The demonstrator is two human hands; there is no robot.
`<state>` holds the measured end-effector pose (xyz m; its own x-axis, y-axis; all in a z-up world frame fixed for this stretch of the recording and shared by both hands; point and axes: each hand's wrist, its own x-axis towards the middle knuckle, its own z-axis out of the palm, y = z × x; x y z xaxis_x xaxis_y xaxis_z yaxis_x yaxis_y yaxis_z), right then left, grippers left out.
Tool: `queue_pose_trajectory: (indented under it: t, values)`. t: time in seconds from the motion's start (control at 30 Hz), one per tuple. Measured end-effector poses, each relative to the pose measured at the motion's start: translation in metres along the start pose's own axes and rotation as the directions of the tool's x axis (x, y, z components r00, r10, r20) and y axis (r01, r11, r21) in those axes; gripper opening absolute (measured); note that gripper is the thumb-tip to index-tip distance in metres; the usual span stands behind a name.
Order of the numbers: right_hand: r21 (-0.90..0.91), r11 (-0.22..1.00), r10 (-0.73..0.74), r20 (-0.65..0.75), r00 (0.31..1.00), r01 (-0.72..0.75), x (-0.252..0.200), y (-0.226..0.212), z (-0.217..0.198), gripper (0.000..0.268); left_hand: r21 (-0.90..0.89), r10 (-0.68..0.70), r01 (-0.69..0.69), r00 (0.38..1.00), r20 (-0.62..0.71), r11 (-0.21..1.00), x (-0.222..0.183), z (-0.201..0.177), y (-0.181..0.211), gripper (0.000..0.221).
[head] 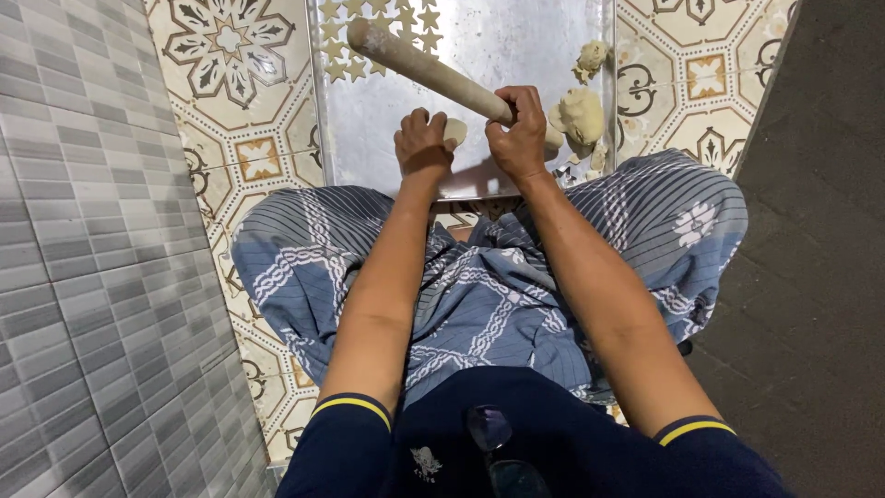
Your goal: Rolling out dough and using a star-shaped cutter to create cookie shapes on a metal tray
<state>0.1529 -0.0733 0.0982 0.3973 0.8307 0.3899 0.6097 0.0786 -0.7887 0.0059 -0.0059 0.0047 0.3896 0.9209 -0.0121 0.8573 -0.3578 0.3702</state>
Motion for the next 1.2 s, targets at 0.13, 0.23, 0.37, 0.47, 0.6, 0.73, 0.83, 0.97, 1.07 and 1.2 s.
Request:
queue_pose_trajectory:
  t: [0.13, 0.23, 0.37, 0.47, 0.6, 0.73, 0.83, 0.97, 1.07, 1.2]
  values:
    - [0.018, 1.000, -0.004, -0.005, 1.000, 0.004, 0.000, -0.001, 0.001, 0.034, -0.022, -0.046, 0.048, 0.995, 0.088, 0.999, 0.003, -0.008, 0.003, 0.048]
    - [0.037, 0.999, 0.025, -0.002, 1.000, -0.025, -0.001, -0.001, 0.000, 0.035, -0.040, -0.078, 0.083, 0.990, 0.114, 0.996, 0.007, -0.007, 0.010, 0.035]
    - [0.032, 0.999, 0.011, 0.001, 1.000, -0.011, -0.002, -0.001, 0.002, 0.034, -0.110, -0.042, 0.062, 0.983, 0.176, 0.992, 0.009, -0.018, 0.016, 0.015]
    - [0.001, 1.000, 0.010, 0.014, 1.000, -0.010, -0.003, 0.000, 0.004, 0.035, -0.101, -0.093, 0.127, 0.952, 0.293, 0.987, 0.009, -0.036, 0.025, 0.022]
    - [-0.006, 1.000, 0.009, 0.023, 1.000, -0.009, -0.003, 0.000, 0.005, 0.035, -0.112, -0.154, 0.210, 0.914, 0.375, 0.971, 0.001, -0.053, 0.035, 0.018]
    - [-0.006, 1.000, 0.015, 0.011, 1.000, -0.015, -0.003, -0.001, 0.005, 0.035, -0.070, 0.041, -0.034, 0.993, 0.112, 0.997, -0.003, 0.010, 0.017, 0.008]
    - [0.007, 1.000, 0.006, 0.009, 1.000, -0.006, -0.003, 0.000, 0.006, 0.035, -0.055, 0.050, -0.038, 0.967, 0.251, 0.998, -0.003, 0.001, 0.018, 0.015]
    - [0.033, 0.999, 0.013, 0.018, 1.000, -0.013, -0.003, -0.002, 0.005, 0.035, -0.198, 0.044, 0.014, 0.957, 0.285, 0.980, 0.004, -0.014, 0.014, 0.015]
    - [0.042, 0.999, 0.023, 0.017, 1.000, -0.024, -0.003, -0.002, 0.005, 0.035, -0.167, 0.114, -0.087, 0.980, 0.161, 0.982, 0.013, -0.016, 0.007, 0.008]
    - [0.039, 0.998, 0.039, 0.024, 0.999, -0.040, -0.003, -0.002, 0.004, 0.034, -0.077, 0.183, -0.191, 0.977, -0.109, 0.978, 0.012, -0.004, 0.002, 0.033]
